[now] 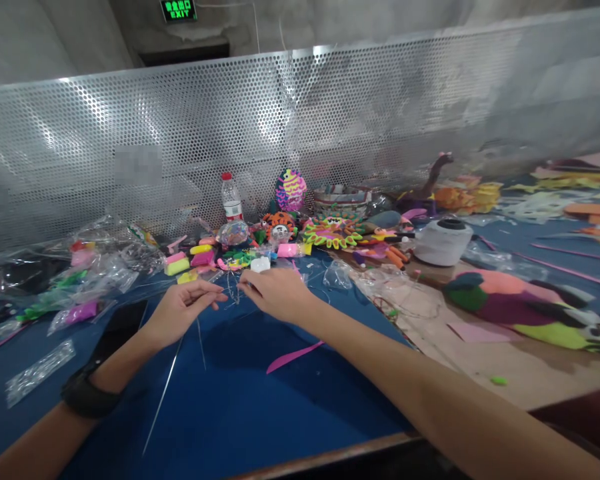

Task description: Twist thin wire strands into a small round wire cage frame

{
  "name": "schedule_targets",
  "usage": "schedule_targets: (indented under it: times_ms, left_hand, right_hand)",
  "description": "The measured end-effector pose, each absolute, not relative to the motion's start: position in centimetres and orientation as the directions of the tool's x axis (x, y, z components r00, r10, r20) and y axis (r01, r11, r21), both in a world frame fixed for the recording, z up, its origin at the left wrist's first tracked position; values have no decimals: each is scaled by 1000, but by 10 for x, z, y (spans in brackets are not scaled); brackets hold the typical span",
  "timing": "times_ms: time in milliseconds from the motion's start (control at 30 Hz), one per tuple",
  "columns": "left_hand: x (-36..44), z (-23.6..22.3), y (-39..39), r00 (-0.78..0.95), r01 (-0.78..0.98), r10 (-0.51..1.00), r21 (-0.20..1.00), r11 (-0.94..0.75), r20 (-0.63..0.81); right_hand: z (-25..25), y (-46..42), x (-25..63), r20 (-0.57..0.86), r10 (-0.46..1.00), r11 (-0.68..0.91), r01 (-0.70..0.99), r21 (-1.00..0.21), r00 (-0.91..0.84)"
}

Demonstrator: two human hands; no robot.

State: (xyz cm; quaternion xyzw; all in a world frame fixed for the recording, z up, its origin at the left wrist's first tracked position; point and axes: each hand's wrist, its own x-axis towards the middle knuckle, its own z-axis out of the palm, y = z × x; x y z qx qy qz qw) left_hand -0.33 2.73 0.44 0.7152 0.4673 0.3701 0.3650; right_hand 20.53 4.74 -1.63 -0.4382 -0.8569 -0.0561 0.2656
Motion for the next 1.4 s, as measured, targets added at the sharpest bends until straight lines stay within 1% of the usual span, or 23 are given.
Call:
schedule_targets:
  times_ms: [100, 167, 267, 400, 467, 500, 567, 633, 700, 767, 867, 933, 1000, 1100, 1200, 1300, 1400]
  left_hand:
    - [-3, 5, 26, 288, 377, 947, 892, -251, 145]
    - [-2, 5, 24, 294, 377, 951, 902, -209, 97]
    - [-2, 5, 23, 314, 396, 948, 901, -178, 49]
    - [-4, 4, 25, 357, 358, 933, 917, -178, 41]
    - [-5, 4, 26, 378, 389, 924, 895, -217, 60]
    - [-5, 4, 27, 382, 420, 921, 874, -245, 75]
    - [-5, 3, 28, 373, 467, 923, 840, -277, 97]
    - [-6, 2, 29, 348, 465, 933, 848, -255, 89]
    - [-7, 0, 30, 318, 455, 947, 868, -199, 51]
    - [-9, -3, 30, 289, 453, 957, 880, -143, 6]
    - [-12, -6, 30, 283, 459, 959, 882, -109, -29]
    - [-12, -6, 29, 286, 477, 957, 873, -96, -51]
    - [-12, -4, 29, 263, 483, 960, 874, -48, -93]
    - [-12, -3, 30, 198, 451, 971, 892, 33, -136]
    - [-13, -3, 31, 145, 448, 981, 892, 50, -128]
    - [-16, -4, 32, 101, 492, 992, 871, 13, -72]
    - [-17, -4, 30, 80, 522, 997, 852, -25, -20]
  right_hand:
    - [-17, 49, 206, 564, 695, 603, 788, -120, -446]
    - [-17, 48, 206, 602, 654, 617, 783, -75, -458]
    - [-15, 45, 205, 645, 538, 671, 739, 63, -543]
    - [-10, 40, 205, 685, 332, 713, 648, 267, -648]
    - [-8, 40, 206, 727, 260, 706, 639, 305, -635]
    - [-8, 40, 206, 756, 243, 700, 649, 298, -609]
    - [-7, 42, 208, 822, 238, 685, 689, 235, -517]
    - [-8, 45, 210, 878, 268, 677, 726, 121, -397]
    - [-9, 49, 212, 896, 334, 673, 740, -9, -293]
    - [-12, 51, 213, 875, 417, 662, 742, -107, -246]
    - [-14, 50, 211, 767, 590, 608, 764, -217, -252]
    - [-16, 48, 208, 654, 711, 556, 777, -296, -259]
    - [-19, 46, 206, 549, 793, 522, 759, -388, -265]
    - [-22, 44, 202, 442, 841, 525, 670, -524, -313]
    - [-25, 45, 201, 379, 857, 515, 595, -618, -348]
    - [-25, 45, 201, 344, 870, 491, 562, -665, -353]
    - [-26, 45, 200, 330, 864, 496, 532, -687, -379]
